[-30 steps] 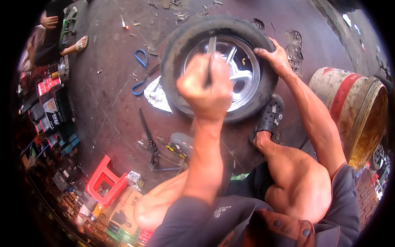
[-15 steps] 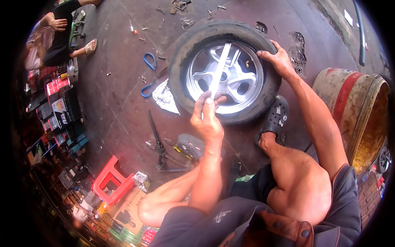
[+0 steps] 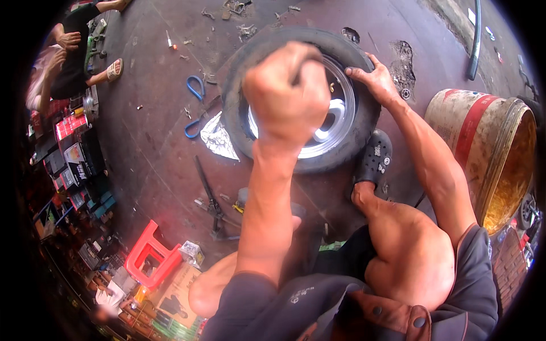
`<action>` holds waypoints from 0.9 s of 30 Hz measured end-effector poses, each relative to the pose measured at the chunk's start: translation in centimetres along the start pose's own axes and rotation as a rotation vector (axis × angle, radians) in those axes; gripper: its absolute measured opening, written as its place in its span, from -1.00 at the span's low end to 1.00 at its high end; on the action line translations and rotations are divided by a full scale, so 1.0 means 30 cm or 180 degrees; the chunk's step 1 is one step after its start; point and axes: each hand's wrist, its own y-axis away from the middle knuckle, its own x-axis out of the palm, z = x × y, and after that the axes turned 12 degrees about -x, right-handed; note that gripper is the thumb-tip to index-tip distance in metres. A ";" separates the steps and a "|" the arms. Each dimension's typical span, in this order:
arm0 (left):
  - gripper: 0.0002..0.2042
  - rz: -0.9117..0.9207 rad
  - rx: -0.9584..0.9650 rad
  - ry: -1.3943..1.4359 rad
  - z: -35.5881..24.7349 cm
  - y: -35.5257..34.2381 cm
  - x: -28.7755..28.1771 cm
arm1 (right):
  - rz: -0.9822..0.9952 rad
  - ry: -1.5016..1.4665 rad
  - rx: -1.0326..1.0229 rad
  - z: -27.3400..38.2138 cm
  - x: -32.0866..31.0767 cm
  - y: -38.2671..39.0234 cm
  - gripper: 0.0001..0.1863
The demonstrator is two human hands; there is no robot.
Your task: The person applies a substance from a bucket to the inner edge of a tire by hand. The person then places the tire onto a metal wheel rim and uses a tire lever to push the tire edge into the rim.
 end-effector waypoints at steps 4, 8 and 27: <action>-0.86 -0.0079 0.0795 -0.0851 -0.018 -0.184 0.062 | -0.0052 0.0037 0.0050 -0.002 0.004 -0.007 -0.06; -0.89 0.0211 0.1268 -0.1922 -0.041 -0.420 0.110 | 0.0018 0.0282 0.0223 0.008 0.012 0.009 -0.02; -0.83 0.2064 0.0398 -0.2012 -0.028 -0.720 0.054 | 0.1387 0.0453 -0.0127 0.132 0.061 -0.350 0.03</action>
